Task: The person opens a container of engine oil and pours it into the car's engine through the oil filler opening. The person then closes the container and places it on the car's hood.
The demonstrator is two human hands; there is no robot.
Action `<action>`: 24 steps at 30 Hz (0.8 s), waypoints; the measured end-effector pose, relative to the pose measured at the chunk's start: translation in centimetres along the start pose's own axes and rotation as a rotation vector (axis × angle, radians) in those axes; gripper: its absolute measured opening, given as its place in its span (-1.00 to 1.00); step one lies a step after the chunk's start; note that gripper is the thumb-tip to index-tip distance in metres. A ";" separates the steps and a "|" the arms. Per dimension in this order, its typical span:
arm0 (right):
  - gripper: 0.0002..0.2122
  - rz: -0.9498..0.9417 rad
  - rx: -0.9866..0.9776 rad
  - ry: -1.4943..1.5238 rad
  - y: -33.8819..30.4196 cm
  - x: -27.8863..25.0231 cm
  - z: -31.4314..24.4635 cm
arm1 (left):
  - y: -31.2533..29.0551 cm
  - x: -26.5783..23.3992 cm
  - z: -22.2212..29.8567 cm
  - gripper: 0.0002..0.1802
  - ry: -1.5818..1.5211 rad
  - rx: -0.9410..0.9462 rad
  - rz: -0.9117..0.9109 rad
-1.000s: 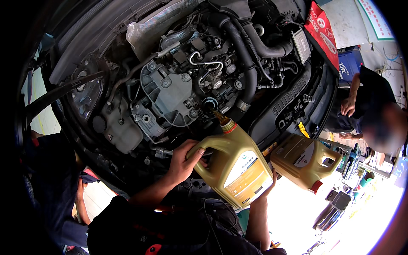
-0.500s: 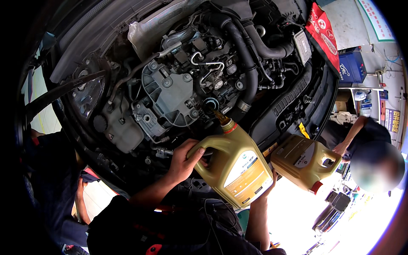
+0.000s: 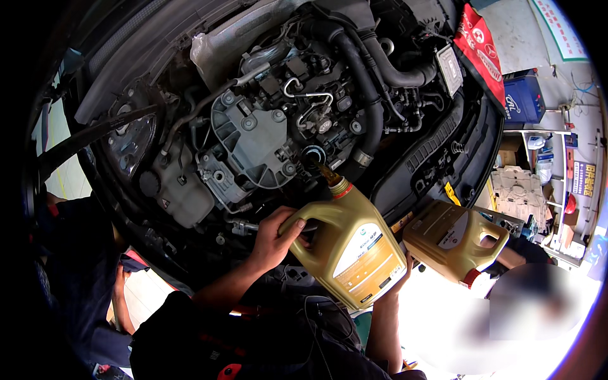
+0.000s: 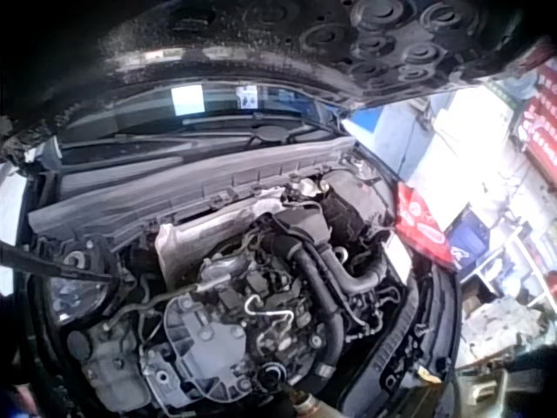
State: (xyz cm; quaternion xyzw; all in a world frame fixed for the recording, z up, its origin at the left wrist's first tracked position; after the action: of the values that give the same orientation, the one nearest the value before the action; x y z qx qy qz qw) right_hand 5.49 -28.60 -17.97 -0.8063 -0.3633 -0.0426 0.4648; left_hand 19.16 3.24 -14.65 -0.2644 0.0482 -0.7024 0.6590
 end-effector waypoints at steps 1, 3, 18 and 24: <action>-0.37 -0.005 -0.009 -0.002 0.0 0.0 -0.1 | 0.0 0.0 0.1 -0.70 0.002 0.000 -0.002; -0.38 0.119 -0.005 0.038 -1.1 1.9 -0.1 | 0.1 0.0 0.2 -0.70 0.003 -0.007 -0.001; -0.38 0.051 0.027 0.031 -0.7 1.2 0.2 | 0.2 -0.1 -0.2 -0.67 -0.035 -0.011 0.011; -0.39 0.006 0.017 0.045 0.0 -0.5 0.2 | 0.2 -0.2 -0.4 -0.66 -0.037 -0.018 0.016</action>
State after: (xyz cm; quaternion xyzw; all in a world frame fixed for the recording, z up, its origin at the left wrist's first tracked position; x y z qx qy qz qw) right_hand 5.07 -28.74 -18.23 -0.8022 -0.3506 -0.0560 0.4799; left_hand 19.15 3.29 -15.09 -0.2828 0.0446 -0.6917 0.6630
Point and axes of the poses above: each hand's wrist, its own y-axis towards the middle knuckle, its own x-axis out of the palm, z = x × y, the point moved 10 cm from there along y, towards the middle knuckle, and after that the axes turned 8 degrees about z, right-handed, at the moved point
